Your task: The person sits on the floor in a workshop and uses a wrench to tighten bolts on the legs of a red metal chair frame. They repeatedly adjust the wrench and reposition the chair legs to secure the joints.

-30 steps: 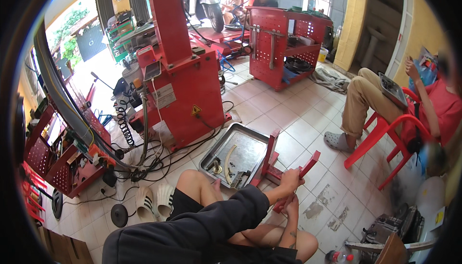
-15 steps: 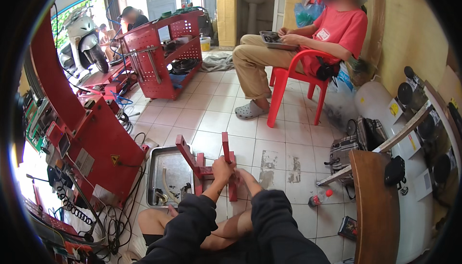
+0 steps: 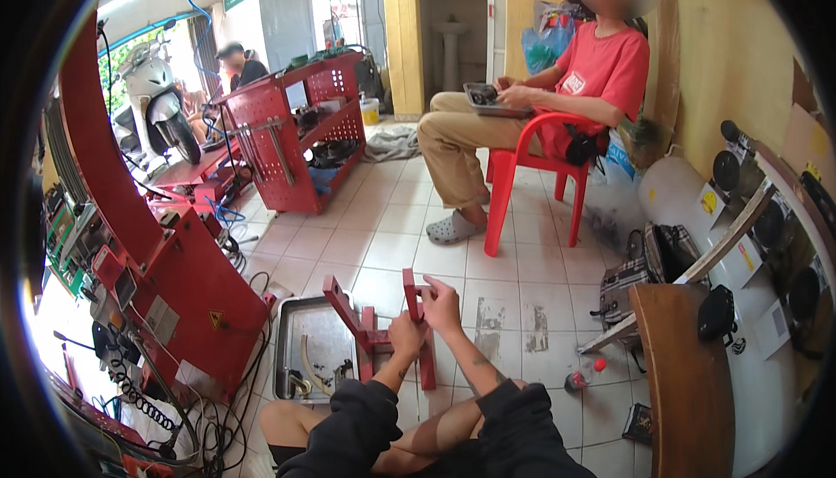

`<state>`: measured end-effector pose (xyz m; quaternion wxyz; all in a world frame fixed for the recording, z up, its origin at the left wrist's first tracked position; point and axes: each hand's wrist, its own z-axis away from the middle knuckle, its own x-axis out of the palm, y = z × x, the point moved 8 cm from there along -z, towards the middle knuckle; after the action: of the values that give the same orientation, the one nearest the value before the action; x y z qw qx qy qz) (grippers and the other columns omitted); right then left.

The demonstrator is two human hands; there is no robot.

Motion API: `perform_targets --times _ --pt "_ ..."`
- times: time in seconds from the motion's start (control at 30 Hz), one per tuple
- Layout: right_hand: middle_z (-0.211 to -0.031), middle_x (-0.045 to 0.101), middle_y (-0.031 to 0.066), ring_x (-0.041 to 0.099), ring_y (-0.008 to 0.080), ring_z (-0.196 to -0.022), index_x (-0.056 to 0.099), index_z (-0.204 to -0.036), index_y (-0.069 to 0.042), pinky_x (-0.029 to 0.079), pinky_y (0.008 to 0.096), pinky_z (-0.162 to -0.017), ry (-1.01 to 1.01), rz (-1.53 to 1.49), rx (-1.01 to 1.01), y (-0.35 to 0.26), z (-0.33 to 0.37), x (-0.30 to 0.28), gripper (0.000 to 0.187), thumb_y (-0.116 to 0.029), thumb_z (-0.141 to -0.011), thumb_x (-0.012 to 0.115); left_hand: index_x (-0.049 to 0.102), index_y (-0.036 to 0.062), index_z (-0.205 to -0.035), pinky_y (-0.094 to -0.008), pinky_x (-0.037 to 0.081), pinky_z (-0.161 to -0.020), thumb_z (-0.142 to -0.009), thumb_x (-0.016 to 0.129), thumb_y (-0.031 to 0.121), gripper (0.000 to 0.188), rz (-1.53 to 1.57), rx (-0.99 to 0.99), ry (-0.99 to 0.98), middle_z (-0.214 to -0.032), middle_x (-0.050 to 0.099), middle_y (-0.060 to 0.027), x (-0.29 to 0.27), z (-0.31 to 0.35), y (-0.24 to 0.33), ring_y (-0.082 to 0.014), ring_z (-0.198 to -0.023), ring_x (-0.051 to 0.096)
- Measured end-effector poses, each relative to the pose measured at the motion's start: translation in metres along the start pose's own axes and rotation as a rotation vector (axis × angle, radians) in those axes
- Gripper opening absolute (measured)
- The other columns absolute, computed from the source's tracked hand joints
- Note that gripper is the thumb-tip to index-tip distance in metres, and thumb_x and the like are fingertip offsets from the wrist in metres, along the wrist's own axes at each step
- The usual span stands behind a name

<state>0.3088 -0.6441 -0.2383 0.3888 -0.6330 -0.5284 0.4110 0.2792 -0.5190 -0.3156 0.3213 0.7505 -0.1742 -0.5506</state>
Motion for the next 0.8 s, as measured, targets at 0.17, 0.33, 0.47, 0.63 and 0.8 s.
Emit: perform_targets --times 0.17,0.33,0.47,0.63,0.8 --pt "-0.075 0.067 0.0133 0.064 0.0163 -0.063 0.060 -0.108 0.011 0.051 0.0291 -0.059 -0.023 0.313 0.188 0.001 0.074 -0.024 0.035 -0.018 -0.093 0.047 0.062 0.0009 -0.078 -0.0480 0.051 -0.067 -0.070 0.073 0.026 0.028 -0.039 -0.021 -0.005 -0.074 0.065 -0.0213 -0.002 0.013 0.018 -0.0402 -0.074 0.064" --pt "-0.069 0.064 0.0195 0.067 0.0327 -0.068 0.060 -0.109 0.011 0.051 0.0372 -0.064 -0.034 0.033 0.374 0.008 0.097 -0.017 0.040 -0.022 -0.090 0.046 0.063 0.0007 -0.076 -0.0473 0.051 -0.067 -0.074 0.065 0.027 0.026 -0.074 -0.045 -0.002 -0.075 0.064 -0.0227 -0.008 0.014 0.022 -0.0400 -0.075 0.065" --pt "-0.071 0.064 0.0216 0.066 0.0298 -0.066 0.057 -0.114 0.010 0.051 0.0361 -0.063 -0.022 0.228 0.211 0.031 0.091 -0.028 0.042 -0.021 -0.087 0.048 0.063 0.0004 -0.077 -0.0483 0.051 -0.068 -0.072 0.067 0.022 0.023 -0.052 -0.015 -0.011 -0.075 0.064 -0.0224 -0.007 0.019 0.034 -0.0405 -0.076 0.064" --pt "-0.073 0.062 0.0268 0.063 0.0341 -0.067 0.056 -0.115 0.011 0.049 0.0390 -0.064 -0.224 0.211 0.343 0.012 0.106 -0.012 0.042 -0.017 -0.085 0.047 0.065 -0.0007 -0.088 -0.0431 0.052 -0.069 -0.069 0.070 0.023 0.031 0.069 0.136 -0.319 -0.081 0.066 -0.0221 0.011 0.000 0.009 -0.0348 -0.078 0.066" --pt "-0.076 0.061 0.0273 0.062 0.0373 -0.068 0.055 -0.116 0.003 0.049 0.0398 -0.064 -0.293 0.209 0.265 0.010 0.112 -0.005 0.038 -0.015 -0.084 0.046 0.067 -0.0013 -0.093 -0.0362 0.052 -0.069 -0.068 0.068 0.027 0.038 0.305 -0.067 -0.713 -0.081 0.068 -0.0150 0.017 -0.014 -0.003 -0.0253 -0.074 0.066"
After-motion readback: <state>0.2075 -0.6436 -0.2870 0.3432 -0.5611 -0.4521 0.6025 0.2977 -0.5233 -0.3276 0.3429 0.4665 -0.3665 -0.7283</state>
